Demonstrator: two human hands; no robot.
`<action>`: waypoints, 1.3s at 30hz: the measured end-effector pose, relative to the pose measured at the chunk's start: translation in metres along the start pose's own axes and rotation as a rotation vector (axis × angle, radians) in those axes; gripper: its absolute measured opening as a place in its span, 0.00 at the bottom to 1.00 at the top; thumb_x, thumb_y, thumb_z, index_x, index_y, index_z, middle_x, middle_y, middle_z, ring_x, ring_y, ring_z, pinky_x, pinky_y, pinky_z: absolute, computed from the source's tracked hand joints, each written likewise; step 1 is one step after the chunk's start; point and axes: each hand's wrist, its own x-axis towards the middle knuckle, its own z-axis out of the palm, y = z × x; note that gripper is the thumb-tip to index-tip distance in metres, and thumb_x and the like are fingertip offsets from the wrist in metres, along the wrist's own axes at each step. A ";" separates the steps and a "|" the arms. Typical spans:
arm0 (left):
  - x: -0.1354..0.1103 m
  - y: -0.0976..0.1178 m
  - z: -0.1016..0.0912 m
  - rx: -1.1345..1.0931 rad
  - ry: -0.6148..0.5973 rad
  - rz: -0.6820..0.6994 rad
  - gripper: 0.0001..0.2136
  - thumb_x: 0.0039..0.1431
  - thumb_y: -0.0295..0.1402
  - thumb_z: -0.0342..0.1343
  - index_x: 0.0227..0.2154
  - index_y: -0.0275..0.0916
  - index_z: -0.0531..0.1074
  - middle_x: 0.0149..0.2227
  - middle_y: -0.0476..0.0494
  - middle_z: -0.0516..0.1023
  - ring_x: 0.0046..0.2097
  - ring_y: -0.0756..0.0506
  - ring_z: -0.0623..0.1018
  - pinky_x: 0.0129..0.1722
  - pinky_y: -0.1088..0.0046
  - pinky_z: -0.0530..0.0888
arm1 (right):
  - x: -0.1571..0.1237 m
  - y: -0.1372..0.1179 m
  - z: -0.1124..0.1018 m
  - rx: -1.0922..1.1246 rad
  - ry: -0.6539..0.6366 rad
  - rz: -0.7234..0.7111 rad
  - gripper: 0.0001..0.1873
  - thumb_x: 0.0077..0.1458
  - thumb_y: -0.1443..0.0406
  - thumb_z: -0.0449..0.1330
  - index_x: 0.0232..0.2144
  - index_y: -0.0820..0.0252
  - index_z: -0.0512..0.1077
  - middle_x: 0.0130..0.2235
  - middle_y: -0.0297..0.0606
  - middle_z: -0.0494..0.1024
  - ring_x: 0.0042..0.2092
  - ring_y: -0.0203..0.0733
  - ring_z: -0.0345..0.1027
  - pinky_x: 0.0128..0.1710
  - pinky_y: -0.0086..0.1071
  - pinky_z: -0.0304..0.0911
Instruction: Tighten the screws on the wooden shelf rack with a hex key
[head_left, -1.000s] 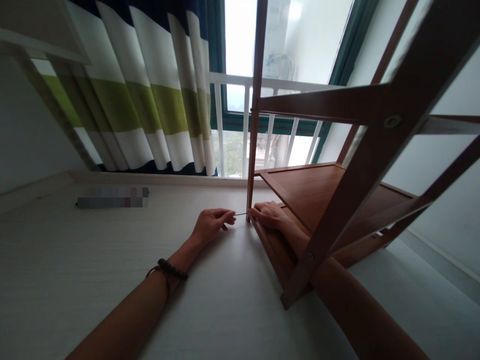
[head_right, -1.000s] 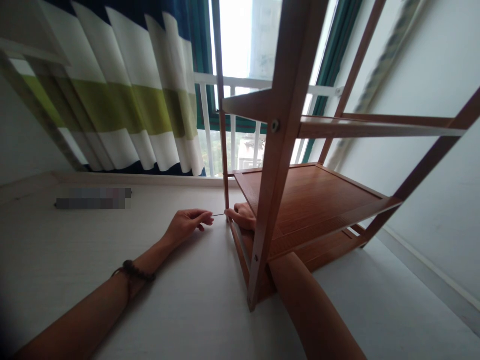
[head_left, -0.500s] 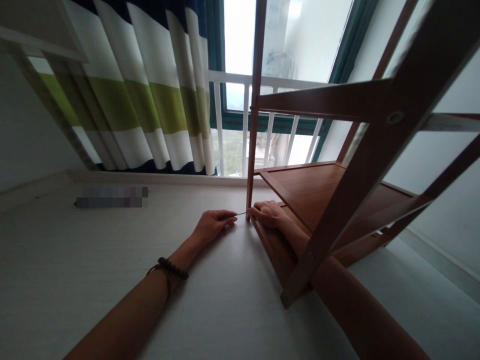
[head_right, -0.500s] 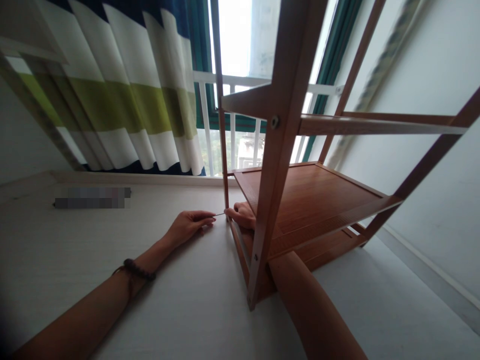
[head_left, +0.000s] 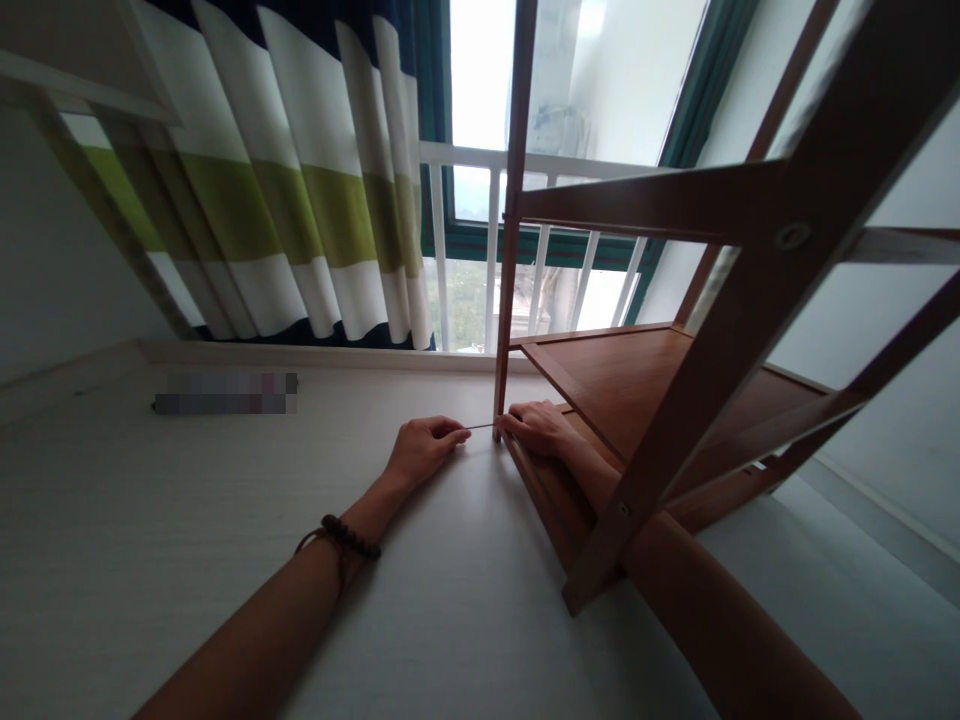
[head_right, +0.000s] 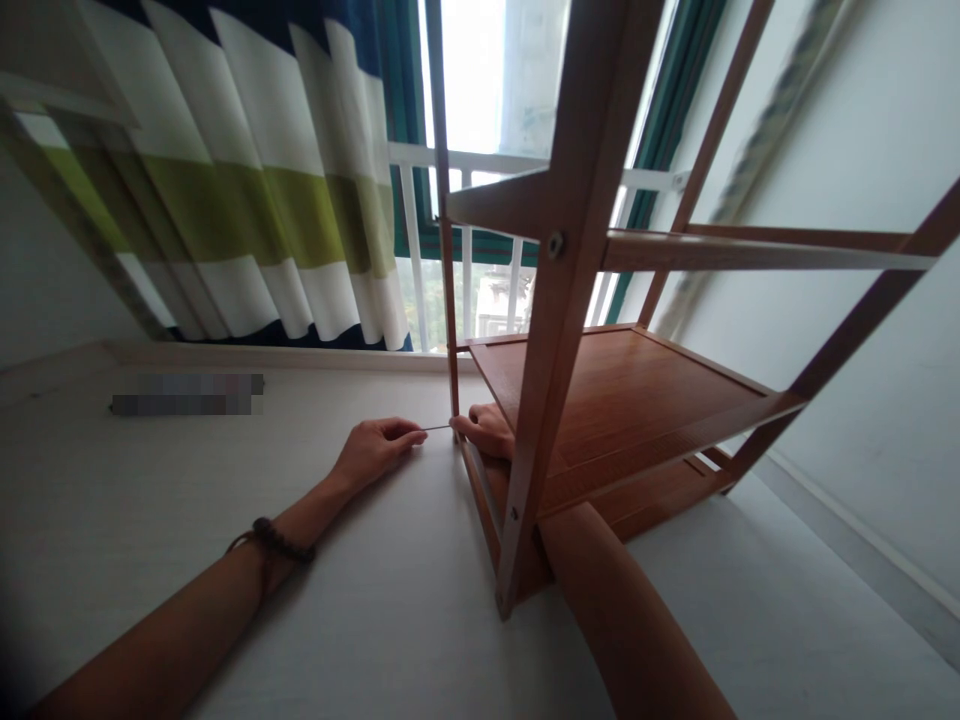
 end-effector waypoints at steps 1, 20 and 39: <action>0.000 0.000 -0.001 -0.032 -0.017 -0.017 0.14 0.49 0.44 0.58 0.31 0.37 0.77 0.27 0.43 0.80 0.28 0.46 0.77 0.26 0.73 0.69 | 0.000 0.000 0.000 0.000 -0.002 -0.001 0.25 0.61 0.54 0.44 0.33 0.64 0.75 0.37 0.42 0.78 0.36 0.37 0.67 0.31 0.27 0.52; 0.002 -0.006 -0.004 -0.167 -0.080 0.003 0.14 0.45 0.43 0.62 0.29 0.36 0.77 0.19 0.49 0.74 0.16 0.54 0.65 0.16 0.78 0.62 | 0.002 0.001 0.001 0.002 -0.001 0.008 0.24 0.61 0.55 0.44 0.32 0.62 0.75 0.36 0.41 0.78 0.36 0.38 0.67 0.32 0.28 0.52; 0.003 -0.008 -0.005 -0.051 -0.156 0.085 0.17 0.49 0.44 0.58 0.37 0.38 0.76 0.28 0.45 0.79 0.24 0.49 0.73 0.25 0.74 0.70 | 0.002 0.001 0.001 -0.005 -0.003 0.017 0.25 0.61 0.54 0.43 0.33 0.62 0.75 0.37 0.41 0.78 0.37 0.38 0.68 0.32 0.27 0.52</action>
